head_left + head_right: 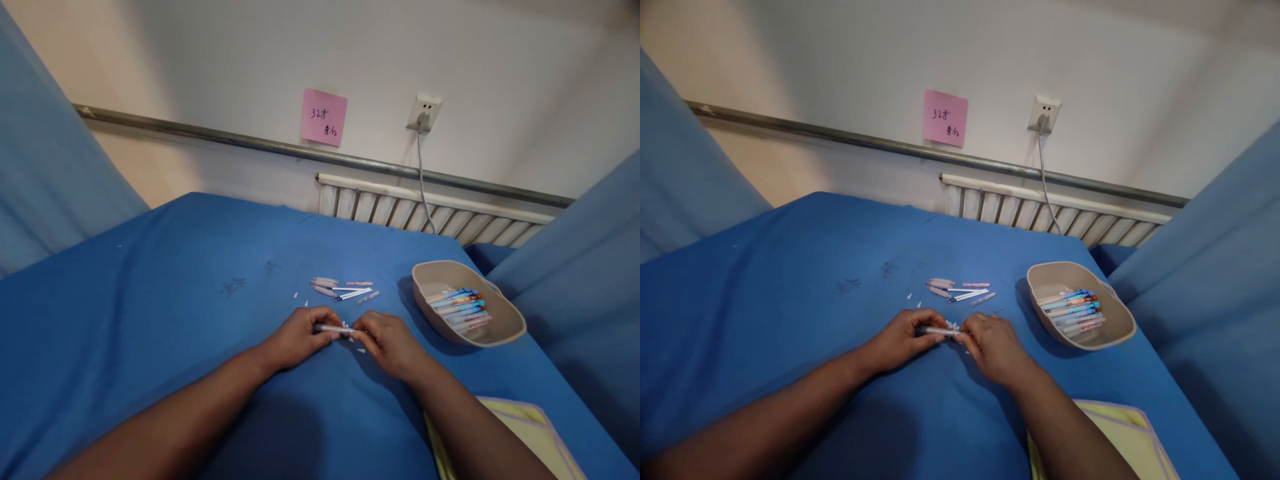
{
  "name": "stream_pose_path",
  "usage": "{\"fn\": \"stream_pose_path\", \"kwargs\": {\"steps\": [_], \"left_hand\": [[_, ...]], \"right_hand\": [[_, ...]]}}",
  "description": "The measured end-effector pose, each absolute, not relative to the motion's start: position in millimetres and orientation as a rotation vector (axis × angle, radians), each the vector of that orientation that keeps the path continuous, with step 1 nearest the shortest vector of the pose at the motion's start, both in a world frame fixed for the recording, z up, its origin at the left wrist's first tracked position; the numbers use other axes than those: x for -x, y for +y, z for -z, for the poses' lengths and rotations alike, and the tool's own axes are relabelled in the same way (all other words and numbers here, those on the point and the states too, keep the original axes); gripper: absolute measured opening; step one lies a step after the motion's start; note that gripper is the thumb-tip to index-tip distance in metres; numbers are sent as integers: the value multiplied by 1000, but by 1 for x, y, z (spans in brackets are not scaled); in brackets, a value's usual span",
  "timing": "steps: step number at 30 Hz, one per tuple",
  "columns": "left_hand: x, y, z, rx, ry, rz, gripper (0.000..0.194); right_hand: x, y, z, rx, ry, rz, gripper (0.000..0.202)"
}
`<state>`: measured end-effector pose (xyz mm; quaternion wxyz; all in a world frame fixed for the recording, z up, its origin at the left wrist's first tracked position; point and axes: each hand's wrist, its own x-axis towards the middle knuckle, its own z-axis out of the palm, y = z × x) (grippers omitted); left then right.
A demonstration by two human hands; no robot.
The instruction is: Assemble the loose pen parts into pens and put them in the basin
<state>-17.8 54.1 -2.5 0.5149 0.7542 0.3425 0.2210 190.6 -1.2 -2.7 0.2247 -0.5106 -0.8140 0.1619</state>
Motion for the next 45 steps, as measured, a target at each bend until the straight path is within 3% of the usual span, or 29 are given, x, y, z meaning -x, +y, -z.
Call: {"fn": "stream_pose_path", "kwargs": {"steps": [6,9,11,18,21,37,45], "left_hand": [[18,55,2,-1880,868,-518,18],[18,55,1,-1887,858,-507,18],[18,53,0,-1922,848,-500,19],[17,56,2,-1745,733,-469,26],[17,61,6,-1541,723,-468,29],[8,46,6,-1309,604,-448,29],[6,45,-2,-1296,691,-452,30]], "right_hand": [[-188,-2,5,1427,-2154,-516,25],[-188,-2,5,1420,-2187,-445,12],[-187,-1,7,1409,-2183,-483,16],[-184,10,17,1100,-1359,-1156,32],[-180,13,16,916,-1203,-1293,33],[-164,7,13,1112,-1419,-1019,25],[-164,10,18,937,-1276,-1327,33]]}}
